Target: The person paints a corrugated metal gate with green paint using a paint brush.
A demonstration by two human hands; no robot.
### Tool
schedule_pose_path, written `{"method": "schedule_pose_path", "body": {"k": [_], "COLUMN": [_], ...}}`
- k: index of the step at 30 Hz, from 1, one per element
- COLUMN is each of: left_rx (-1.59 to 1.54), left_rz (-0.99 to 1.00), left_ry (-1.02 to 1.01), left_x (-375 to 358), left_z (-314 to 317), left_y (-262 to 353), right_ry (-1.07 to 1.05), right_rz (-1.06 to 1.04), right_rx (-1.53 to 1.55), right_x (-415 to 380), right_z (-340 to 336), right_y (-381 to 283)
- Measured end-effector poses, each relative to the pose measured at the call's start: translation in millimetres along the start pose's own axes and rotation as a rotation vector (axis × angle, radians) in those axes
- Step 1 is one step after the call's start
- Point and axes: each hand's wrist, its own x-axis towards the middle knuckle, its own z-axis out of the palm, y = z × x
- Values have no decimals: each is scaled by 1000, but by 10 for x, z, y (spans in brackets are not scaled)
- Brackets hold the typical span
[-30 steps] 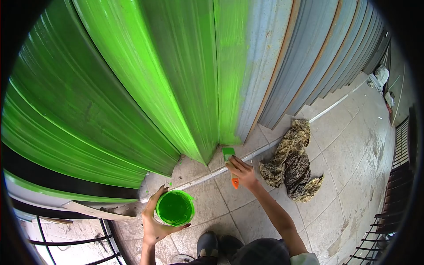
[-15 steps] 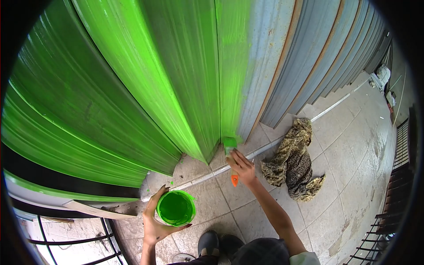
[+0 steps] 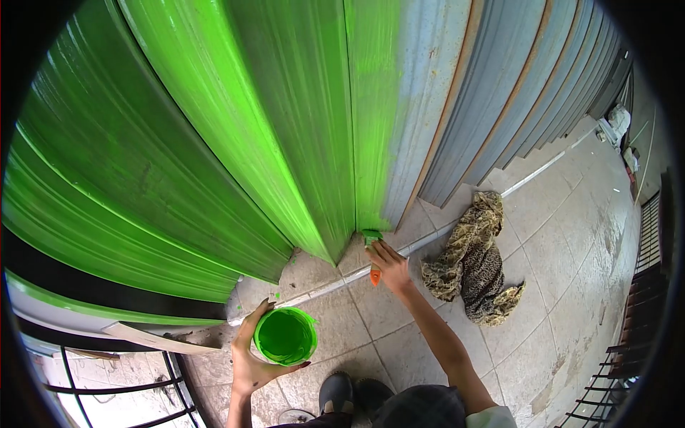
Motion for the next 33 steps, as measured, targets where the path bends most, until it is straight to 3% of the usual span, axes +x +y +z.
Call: {"method": "schedule_pose_path", "body": {"k": [9,18,27,33], "left_rx": [32,21,8,-17], "left_rz": [25,22,28,-1], "left_ry": [-34,-24,-31,9], "left_x": [5,26,1,1], "left_z": [15,9,11,6], "left_y": [-78,-55,-55,-30], "right_ry": [1,-27,-103,8], "right_rz": [-25,156,53,62], "right_rx": [47,-8,12,-1], "right_x": [67,-199,-103,-100], "right_z": [99,-345,-179,-432], "right_y": [-111,224,90,250]}}
